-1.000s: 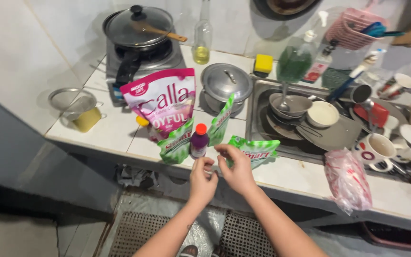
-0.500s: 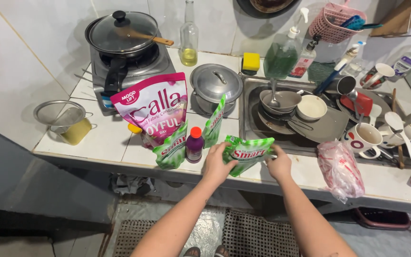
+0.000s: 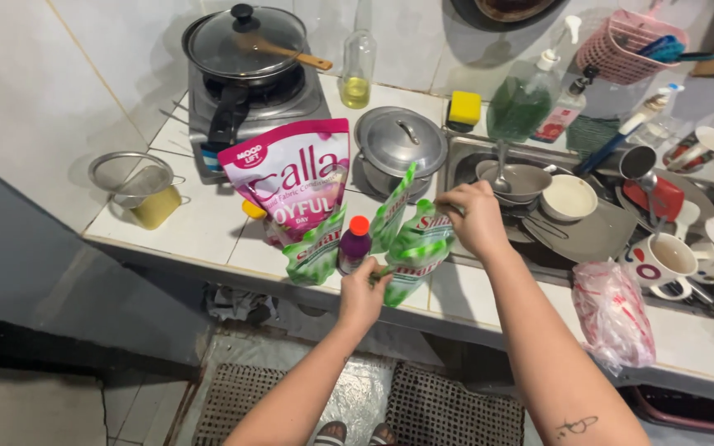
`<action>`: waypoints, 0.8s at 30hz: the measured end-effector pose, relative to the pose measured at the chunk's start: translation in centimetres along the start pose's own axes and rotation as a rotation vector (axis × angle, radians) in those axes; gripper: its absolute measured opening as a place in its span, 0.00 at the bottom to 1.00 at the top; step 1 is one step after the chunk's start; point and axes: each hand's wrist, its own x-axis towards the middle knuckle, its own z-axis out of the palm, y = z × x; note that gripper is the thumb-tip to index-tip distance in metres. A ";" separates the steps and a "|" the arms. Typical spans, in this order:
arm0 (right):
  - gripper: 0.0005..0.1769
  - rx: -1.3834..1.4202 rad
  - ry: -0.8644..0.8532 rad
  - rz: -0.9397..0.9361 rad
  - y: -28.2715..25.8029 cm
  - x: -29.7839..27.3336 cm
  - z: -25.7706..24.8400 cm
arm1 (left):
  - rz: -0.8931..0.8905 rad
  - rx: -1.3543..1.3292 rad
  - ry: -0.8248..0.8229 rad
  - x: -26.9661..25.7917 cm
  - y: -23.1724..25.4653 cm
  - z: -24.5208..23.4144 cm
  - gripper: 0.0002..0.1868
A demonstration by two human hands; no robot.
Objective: Unpack various grocery items from bags and place them onto a table and into other bags.
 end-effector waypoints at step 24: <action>0.25 0.337 -0.068 0.249 0.1 -1.2 3.5 | 0.013 0.141 0.185 -0.8 -3.1 0.5 0.23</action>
